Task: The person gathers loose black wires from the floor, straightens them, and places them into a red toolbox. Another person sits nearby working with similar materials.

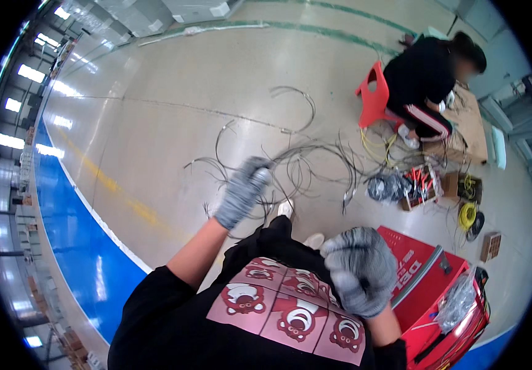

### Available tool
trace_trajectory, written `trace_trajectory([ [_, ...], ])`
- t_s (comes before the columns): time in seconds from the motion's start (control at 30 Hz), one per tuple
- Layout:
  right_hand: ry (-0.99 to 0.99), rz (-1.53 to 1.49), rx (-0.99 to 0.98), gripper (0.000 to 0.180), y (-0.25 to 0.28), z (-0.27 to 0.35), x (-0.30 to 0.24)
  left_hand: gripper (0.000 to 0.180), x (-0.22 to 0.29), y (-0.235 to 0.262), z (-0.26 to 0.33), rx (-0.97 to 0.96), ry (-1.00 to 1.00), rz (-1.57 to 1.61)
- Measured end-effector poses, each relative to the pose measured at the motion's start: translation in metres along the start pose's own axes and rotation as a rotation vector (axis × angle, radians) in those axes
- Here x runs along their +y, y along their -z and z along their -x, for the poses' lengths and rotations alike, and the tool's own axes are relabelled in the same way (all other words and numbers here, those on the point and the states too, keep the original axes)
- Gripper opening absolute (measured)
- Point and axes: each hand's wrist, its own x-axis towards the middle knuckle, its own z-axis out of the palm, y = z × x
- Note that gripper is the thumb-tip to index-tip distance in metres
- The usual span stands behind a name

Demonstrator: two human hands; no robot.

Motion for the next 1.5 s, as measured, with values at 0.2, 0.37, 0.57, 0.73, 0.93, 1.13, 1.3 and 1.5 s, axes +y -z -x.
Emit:
trace_trajectory([
  [0.2,0.498,0.379,-0.240,0.027,0.004,-0.029,-0.084,0.024,0.015,0.063,0.000,0.182,0.062,0.153],
  [0.37,0.806,0.476,-0.122,0.025,-0.011,-0.043,-0.073,0.021,0.028,0.103,-0.018,0.339,-0.007,0.111],
  [0.57,0.593,0.178,-0.155,0.025,-0.062,-0.077,-0.061,0.020,-0.002,0.177,-0.075,0.329,-0.062,-0.381],
  [0.73,0.655,0.057,-0.382,0.030,-0.076,-0.132,-0.064,0.019,-0.048,0.267,-0.165,0.372,-0.022,-0.448],
  [0.93,0.601,0.229,-0.098,0.024,-0.087,-0.156,-0.066,0.014,-0.074,0.394,-0.269,0.688,-0.011,-0.230],
  [1.13,0.636,0.487,0.160,0.026,-0.124,-0.188,-0.074,0.020,-0.043,0.430,-0.395,0.722,-0.365,-0.213],
  [1.3,0.561,0.358,-0.090,0.031,-0.131,-0.222,-0.057,0.024,-0.059,0.380,-0.402,0.777,-0.308,-0.687],
  [1.5,0.313,0.167,-0.496,0.038,-0.145,-0.248,-0.041,0.023,-0.145,0.383,-0.436,0.631,-0.254,-0.529],
])
